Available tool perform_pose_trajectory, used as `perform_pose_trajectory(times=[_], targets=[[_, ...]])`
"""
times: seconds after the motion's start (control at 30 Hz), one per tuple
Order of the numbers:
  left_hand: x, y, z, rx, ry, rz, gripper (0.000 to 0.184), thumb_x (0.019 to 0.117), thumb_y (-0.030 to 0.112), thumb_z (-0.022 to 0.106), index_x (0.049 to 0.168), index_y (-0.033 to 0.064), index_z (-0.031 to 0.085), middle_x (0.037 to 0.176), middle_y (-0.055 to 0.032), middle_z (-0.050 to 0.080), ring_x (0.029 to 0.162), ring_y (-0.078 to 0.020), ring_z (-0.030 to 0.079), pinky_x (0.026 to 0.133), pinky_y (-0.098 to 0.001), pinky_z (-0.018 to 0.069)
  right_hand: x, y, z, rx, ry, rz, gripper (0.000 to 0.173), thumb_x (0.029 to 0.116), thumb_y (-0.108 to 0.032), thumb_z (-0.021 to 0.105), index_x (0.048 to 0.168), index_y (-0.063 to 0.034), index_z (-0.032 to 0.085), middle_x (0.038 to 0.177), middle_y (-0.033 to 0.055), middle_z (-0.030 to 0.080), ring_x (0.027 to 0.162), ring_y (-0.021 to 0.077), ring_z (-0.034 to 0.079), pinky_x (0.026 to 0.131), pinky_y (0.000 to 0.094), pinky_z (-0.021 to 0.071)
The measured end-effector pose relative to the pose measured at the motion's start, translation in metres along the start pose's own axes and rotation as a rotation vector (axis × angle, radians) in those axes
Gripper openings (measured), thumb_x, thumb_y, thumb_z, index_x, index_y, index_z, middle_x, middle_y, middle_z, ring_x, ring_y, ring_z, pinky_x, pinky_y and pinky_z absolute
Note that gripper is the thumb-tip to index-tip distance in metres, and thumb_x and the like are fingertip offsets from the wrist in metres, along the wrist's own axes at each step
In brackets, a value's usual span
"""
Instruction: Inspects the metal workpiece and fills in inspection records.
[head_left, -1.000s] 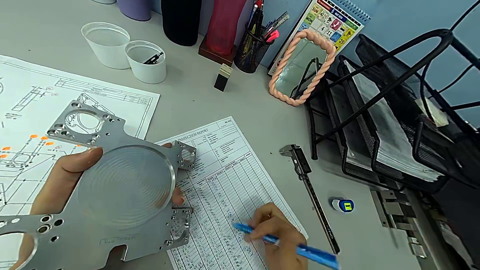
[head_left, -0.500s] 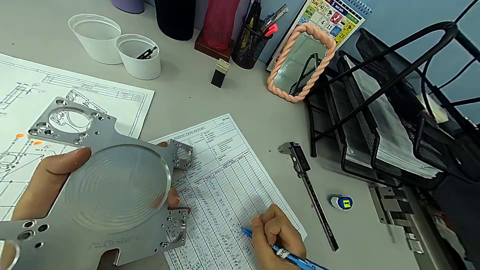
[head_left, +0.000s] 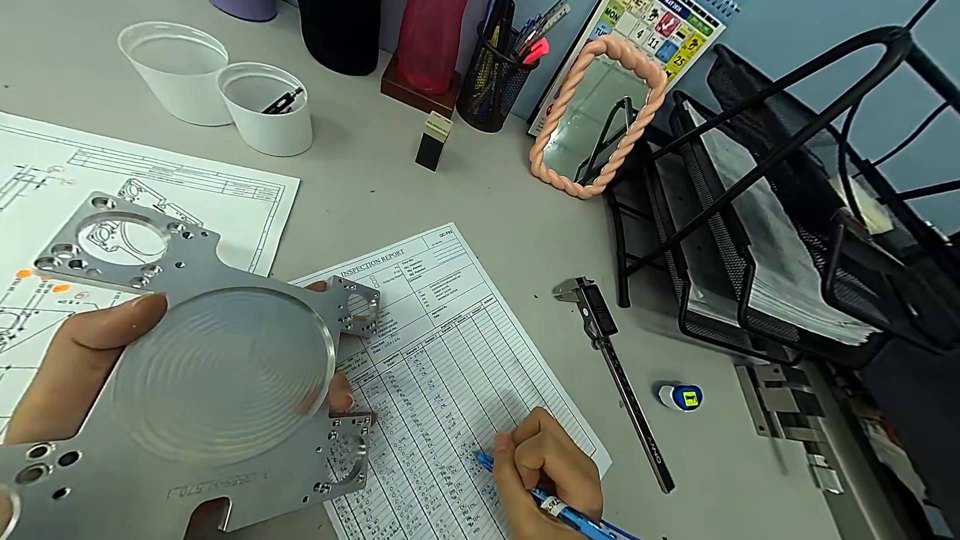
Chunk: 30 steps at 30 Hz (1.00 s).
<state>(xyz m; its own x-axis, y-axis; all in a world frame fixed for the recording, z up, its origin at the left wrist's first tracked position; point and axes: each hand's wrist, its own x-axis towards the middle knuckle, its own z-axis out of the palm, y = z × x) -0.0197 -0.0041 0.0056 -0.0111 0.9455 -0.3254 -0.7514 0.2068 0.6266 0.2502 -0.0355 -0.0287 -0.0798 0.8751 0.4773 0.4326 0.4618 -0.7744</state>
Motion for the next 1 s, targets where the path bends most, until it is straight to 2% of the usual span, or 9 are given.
perform_pose_trajectory(times=[0.1, 0.33, 0.43, 0.57, 0.67, 0.77, 0.83, 0.93, 1.0], targets=[[0.001, 0.005, 0.005, -0.010, 0.037, -0.018, 0.050, 0.1102, 0.036, 0.014, 0.116, 0.0101, 0.056, 0.100, -0.0116, 0.071, 0.092, -0.0176, 0.073, 0.076, -0.0291, 0.0622, 0.000, 0.000, 0.000, 0.008, -0.004, -0.003, 0.027, 0.0843, 0.006, 0.062, 0.069, -0.0065, 0.045, 0.070, 0.0001, 0.044, 0.061, -0.0024, 0.042, 0.052, 0.0072, 0.0330], [0.001, 0.006, 0.003, -0.016, 0.036, -0.019, 0.050, 0.1106, 0.038, 0.017, 0.114, 0.0106, 0.058, 0.100, -0.0115, 0.071, 0.093, -0.0179, 0.073, 0.077, -0.0294, 0.0620, 0.000, 0.001, 0.000, -0.003, 0.010, -0.009, 0.025, 0.0843, 0.005, 0.062, 0.069, -0.0069, 0.045, 0.070, -0.0001, 0.044, 0.062, -0.0022, 0.042, 0.053, 0.0069, 0.0335], [-0.001, 0.006, 0.010, 0.011, 0.105, 0.042, 0.049, 0.1125, 0.035, 0.018, 0.099, 0.0130, 0.059, 0.088, -0.0050, 0.072, 0.081, -0.0104, 0.073, 0.069, -0.0237, 0.0614, 0.000, 0.001, 0.001, -0.002, 0.028, -0.003, 0.026, 0.0848, 0.004, 0.062, 0.069, -0.0075, 0.044, 0.070, -0.0004, 0.044, 0.062, -0.0025, 0.043, 0.054, 0.0068, 0.0342], [0.001, 0.005, 0.008, 0.005, 0.100, 0.027, 0.045, 0.1114, 0.036, 0.019, 0.111, 0.0112, 0.057, 0.096, -0.0078, 0.071, 0.088, -0.0142, 0.073, 0.072, -0.0283, 0.0625, 0.000, 0.001, 0.001, -0.009, 0.023, -0.006, 0.026, 0.0845, 0.005, 0.062, 0.069, -0.0069, 0.045, 0.069, -0.0002, 0.045, 0.061, -0.0023, 0.043, 0.053, 0.0071, 0.0339], [0.001, -0.002, -0.005, 0.033, -0.002, 0.039, 0.046, 0.1106, 0.033, 0.016, 0.122, 0.0104, 0.054, 0.105, -0.0136, 0.071, 0.094, -0.0223, 0.073, 0.076, -0.0342, 0.0632, 0.000, 0.001, 0.001, -0.021, 0.017, -0.011, 0.026, 0.0844, 0.006, 0.061, 0.069, -0.0072, 0.044, 0.070, -0.0001, 0.044, 0.062, -0.0021, 0.042, 0.054, 0.0071, 0.0329], [0.001, -0.001, -0.005, -0.020, -0.049, -0.015, 0.050, 0.1080, 0.039, 0.015, 0.126, 0.0130, 0.054, 0.109, -0.0154, 0.070, 0.096, -0.0254, 0.072, 0.075, -0.0366, 0.0629, 0.000, 0.001, 0.001, -0.016, 0.029, -0.008, 0.026, 0.0849, 0.005, 0.061, 0.069, -0.0074, 0.045, 0.070, -0.0007, 0.044, 0.061, -0.0024, 0.042, 0.054, 0.0070, 0.0335], [0.002, -0.002, -0.005, -0.029, -0.077, 0.036, 0.046, 0.1086, 0.038, 0.023, 0.121, 0.0130, 0.060, 0.107, -0.0148, 0.072, 0.094, -0.0250, 0.073, 0.074, -0.0372, 0.0631, 0.000, 0.001, 0.001, -0.019, 0.040, -0.005, 0.026, 0.0853, 0.004, 0.062, 0.069, -0.0078, 0.045, 0.070, -0.0010, 0.044, 0.062, -0.0028, 0.042, 0.055, 0.0067, 0.0342], [-0.002, -0.002, 0.002, 0.028, -0.018, 0.123, 0.044, 0.1108, 0.032, 0.023, 0.109, 0.0153, 0.064, 0.099, -0.0086, 0.075, 0.088, -0.0179, 0.075, 0.072, -0.0316, 0.0634, 0.000, 0.001, 0.002, -0.027, 0.028, -0.008, 0.026, 0.0849, 0.005, 0.061, 0.069, -0.0073, 0.045, 0.070, -0.0006, 0.044, 0.061, -0.0026, 0.042, 0.054, 0.0069, 0.0331], [-0.003, -0.001, 0.003, 0.022, 0.007, 0.115, 0.043, 0.1103, 0.031, 0.024, 0.106, 0.0156, 0.064, 0.096, -0.0068, 0.075, 0.087, -0.0154, 0.074, 0.072, -0.0299, 0.0630, 0.000, 0.001, 0.001, -0.030, 0.021, -0.015, 0.026, 0.0842, 0.005, 0.061, 0.068, -0.0069, 0.045, 0.070, -0.0001, 0.044, 0.061, -0.0021, 0.041, 0.053, 0.0072, 0.0326]])
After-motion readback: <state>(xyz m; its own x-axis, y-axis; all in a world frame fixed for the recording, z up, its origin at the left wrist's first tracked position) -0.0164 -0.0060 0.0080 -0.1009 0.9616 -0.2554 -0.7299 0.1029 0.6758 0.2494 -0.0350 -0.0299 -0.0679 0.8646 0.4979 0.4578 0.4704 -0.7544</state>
